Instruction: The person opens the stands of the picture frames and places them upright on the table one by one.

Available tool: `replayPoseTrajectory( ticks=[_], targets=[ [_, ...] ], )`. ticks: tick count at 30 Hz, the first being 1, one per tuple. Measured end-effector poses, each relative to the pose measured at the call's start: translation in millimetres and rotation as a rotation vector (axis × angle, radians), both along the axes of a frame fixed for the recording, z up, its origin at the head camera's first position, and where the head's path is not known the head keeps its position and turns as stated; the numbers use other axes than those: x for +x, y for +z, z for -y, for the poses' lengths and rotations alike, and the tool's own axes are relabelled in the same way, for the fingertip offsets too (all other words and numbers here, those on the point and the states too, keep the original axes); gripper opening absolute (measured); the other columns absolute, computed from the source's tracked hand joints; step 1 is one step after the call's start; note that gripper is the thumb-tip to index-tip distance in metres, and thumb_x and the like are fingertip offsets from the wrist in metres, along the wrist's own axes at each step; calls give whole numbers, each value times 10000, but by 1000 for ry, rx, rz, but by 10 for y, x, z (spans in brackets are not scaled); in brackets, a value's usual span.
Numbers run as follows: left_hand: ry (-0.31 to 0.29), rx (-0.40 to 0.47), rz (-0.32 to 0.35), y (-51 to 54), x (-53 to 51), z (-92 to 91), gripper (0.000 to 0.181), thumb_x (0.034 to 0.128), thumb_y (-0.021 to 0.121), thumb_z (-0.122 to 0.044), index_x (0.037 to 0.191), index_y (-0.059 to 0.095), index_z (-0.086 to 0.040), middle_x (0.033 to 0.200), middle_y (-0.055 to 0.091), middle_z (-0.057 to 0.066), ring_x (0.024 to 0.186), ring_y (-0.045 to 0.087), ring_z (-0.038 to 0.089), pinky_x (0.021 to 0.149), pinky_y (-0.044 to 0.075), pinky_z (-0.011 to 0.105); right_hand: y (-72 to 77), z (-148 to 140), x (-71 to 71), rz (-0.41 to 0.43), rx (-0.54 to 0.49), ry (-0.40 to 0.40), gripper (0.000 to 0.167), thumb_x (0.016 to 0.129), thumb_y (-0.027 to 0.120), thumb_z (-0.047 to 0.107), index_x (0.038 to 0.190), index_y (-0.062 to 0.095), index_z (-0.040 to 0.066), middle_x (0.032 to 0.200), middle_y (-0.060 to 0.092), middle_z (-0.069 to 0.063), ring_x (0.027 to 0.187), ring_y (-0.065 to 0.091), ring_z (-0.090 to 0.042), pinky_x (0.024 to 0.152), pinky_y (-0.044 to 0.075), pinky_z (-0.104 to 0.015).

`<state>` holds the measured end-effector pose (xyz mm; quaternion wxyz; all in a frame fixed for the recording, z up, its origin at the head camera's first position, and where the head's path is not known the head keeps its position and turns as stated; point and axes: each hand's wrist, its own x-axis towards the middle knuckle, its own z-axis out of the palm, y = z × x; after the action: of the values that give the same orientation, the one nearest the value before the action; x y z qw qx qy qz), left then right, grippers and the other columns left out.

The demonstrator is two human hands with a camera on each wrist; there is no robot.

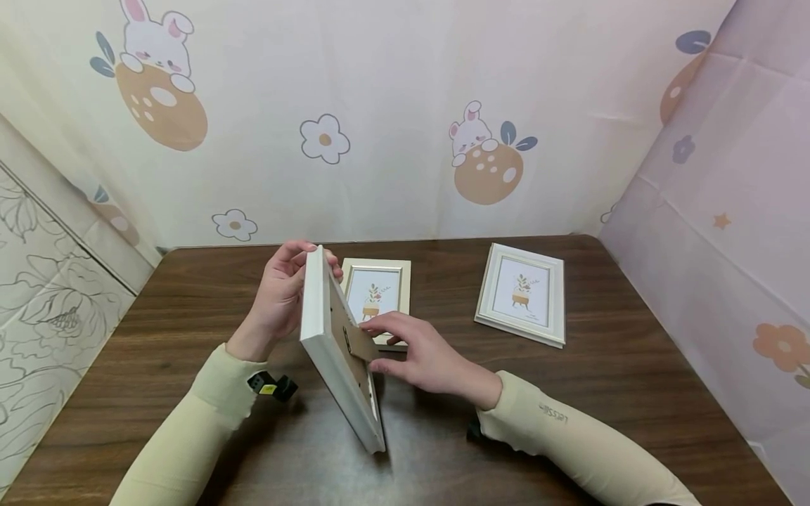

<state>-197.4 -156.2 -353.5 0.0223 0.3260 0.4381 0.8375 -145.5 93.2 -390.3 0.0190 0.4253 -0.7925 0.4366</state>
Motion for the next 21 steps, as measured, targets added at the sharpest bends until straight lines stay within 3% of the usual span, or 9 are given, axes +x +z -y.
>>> replayPoseTrajectory(
  ticks=[21],
  targets=[
    [0, -17, 9, 6, 13, 13, 171, 991, 568, -87, 1101, 658, -181, 1063, 695, 96, 945, 693, 224, 874, 555, 338, 33, -62, -3, -38, 11, -13, 492, 850, 811, 159, 1305, 625, 132, 1220, 634, 23, 1081, 605, -137, 859, 543, -300]
  ],
)
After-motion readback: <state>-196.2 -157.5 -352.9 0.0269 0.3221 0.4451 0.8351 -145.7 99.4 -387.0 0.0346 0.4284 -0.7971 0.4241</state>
